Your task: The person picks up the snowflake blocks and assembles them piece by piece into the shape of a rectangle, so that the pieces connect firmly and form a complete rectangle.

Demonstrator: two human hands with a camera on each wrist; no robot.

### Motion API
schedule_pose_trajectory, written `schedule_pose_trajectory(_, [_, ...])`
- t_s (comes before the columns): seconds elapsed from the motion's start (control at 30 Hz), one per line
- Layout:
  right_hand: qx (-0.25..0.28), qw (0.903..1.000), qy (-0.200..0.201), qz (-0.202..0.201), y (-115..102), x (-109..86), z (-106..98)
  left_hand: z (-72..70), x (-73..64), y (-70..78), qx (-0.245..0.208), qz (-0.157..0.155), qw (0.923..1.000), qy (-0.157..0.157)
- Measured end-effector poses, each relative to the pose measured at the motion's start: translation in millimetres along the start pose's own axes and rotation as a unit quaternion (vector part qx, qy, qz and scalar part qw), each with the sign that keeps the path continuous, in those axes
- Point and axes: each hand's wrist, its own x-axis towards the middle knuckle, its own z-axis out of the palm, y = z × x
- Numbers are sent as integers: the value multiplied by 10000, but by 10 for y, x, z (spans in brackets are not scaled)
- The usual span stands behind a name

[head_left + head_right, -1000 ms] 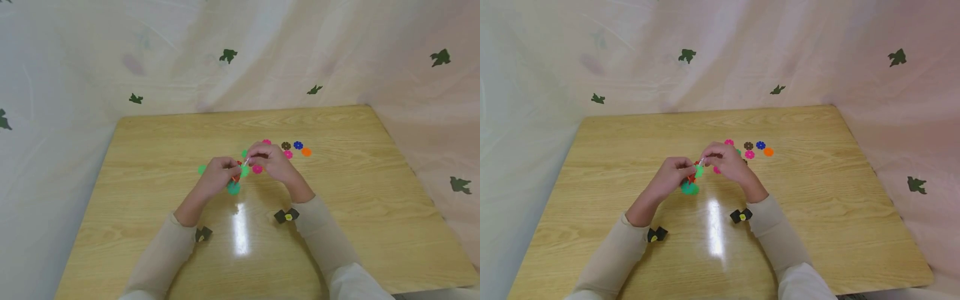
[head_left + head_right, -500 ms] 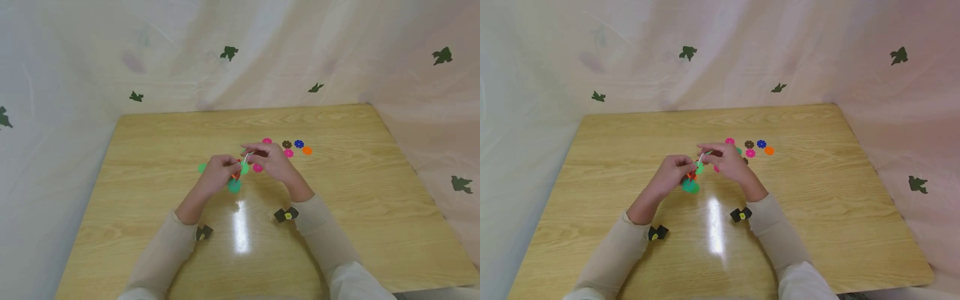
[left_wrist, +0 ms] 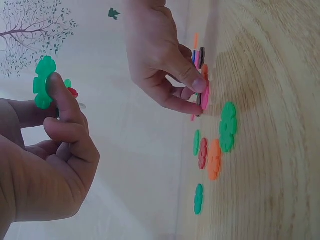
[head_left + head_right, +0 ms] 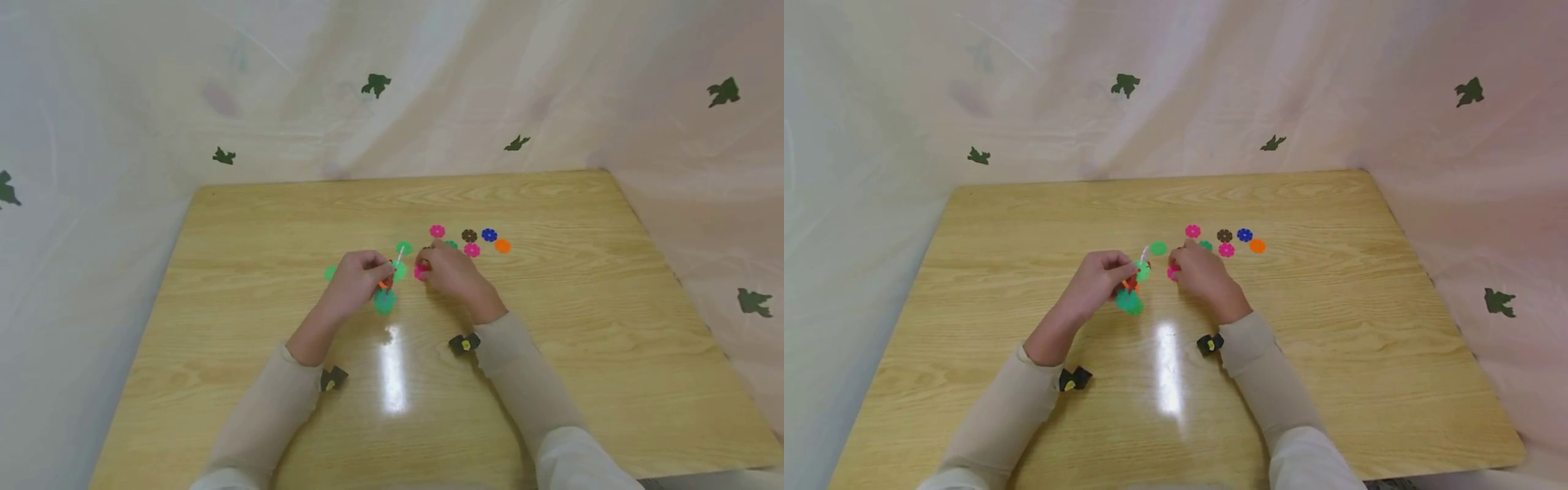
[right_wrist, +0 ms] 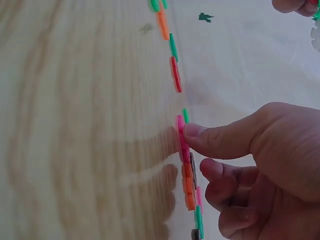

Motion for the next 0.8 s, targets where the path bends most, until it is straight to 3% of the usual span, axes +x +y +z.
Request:
schedule_pose_trajectory(0.33, [353,9972,-614,224,-53,28,89,-30,-22,-54,156,-10,9999,25])
schedule_pose_trajectory(0.63, [44,9987,-504,66,-129,37,32,-70,-18,-17,30,46,9999,114])
schedule_pose_trajectory(0.8, [-83,9975,-695,130,-149,-19,84,-61,-28,-58,84,-4,10000,17])
